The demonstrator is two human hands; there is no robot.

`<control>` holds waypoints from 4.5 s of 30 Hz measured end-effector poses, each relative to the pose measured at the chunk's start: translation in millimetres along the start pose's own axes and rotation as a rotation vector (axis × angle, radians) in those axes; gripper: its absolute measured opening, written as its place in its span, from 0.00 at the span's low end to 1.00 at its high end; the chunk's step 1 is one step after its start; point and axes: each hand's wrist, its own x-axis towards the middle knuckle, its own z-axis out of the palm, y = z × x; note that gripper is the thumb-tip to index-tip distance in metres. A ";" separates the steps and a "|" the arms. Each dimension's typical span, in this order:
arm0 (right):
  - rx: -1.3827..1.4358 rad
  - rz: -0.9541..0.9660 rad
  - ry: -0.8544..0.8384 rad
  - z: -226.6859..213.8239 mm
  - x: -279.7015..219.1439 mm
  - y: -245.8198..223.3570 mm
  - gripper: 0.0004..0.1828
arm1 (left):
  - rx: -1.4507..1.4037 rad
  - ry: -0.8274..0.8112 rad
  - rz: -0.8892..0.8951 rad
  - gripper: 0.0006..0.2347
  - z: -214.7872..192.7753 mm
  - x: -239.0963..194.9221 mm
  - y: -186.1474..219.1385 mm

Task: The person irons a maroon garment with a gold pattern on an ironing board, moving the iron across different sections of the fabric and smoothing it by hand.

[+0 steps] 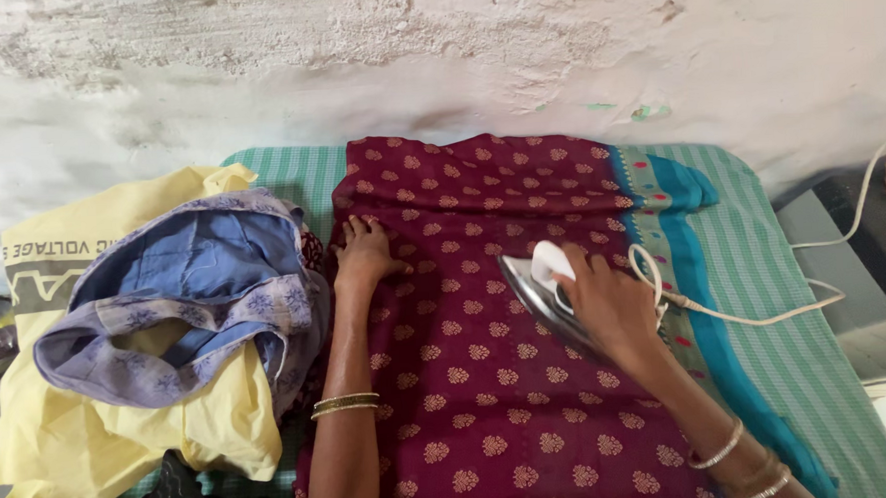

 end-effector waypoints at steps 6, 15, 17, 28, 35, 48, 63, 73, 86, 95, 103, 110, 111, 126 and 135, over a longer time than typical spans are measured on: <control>-0.072 -0.021 0.057 -4.5 -9.0 11.1 0.27 | -0.009 0.003 0.012 0.58 0.7 -2.1 -4.6; -0.094 0.117 0.136 2.7 16.4 57.5 0.23 | -0.003 0.002 0.001 0.59 4.3 3.2 -8.3; -0.104 0.104 0.119 1.2 14.5 57.3 0.23 | -0.008 0.007 0.005 0.59 4.4 2.0 -8.7; -0.087 -0.240 0.048 -5.3 -45.8 41.1 0.26 | -0.023 0.048 0.036 0.60 3.0 -2.2 -9.6; -0.190 -0.103 0.028 -5.1 -48.7 52.8 0.25 | -0.036 0.023 0.025 0.60 2.8 -0.2 -11.6; -0.071 0.279 -0.019 -9.6 12.3 115.2 0.22 | -0.037 0.027 0.035 0.58 4.6 3.8 -17.3; -0.111 0.332 0.054 -6.4 -6.2 149.0 0.22 | -0.041 0.058 0.068 0.56 1.2 -4.5 -17.9; -0.134 0.254 -0.110 -17.2 -40.3 149.1 0.24 | -0.039 0.049 0.057 0.57 -2.7 -5.3 -16.7; -0.181 0.020 -0.075 -1.7 -73.6 140.1 0.26 | -0.085 0.181 0.151 0.54 16.2 3.7 -36.5; -0.224 -0.126 -0.136 -2.3 -72.0 118.5 0.29 | -0.175 0.199 0.151 0.54 14.5 -8.7 -34.0; -0.152 -0.343 0.048 0.0 -63.3 81.1 0.28 | -0.203 0.293 0.205 0.49 18.5 -4.3 -47.2; -0.163 -0.367 0.038 7.2 -39.4 43.1 0.27 | -0.327 0.301 0.239 0.38 6.1 -11.1 -52.9; -0.120 -0.453 0.085 8.2 -38.7 38.0 0.27 | -0.352 0.289 0.242 0.36 5.0 -14.8 -51.3; -0.187 -0.635 -0.272 28.2 -1.2 -49.1 0.32 | -0.427 0.348 0.342 0.34 -56.7 -74.6 -1.6; -0.158 -0.689 -0.164 37.6 2.1 -84.7 0.31 | -0.443 0.494 0.429 0.33 -71.3 -88.0 -8.1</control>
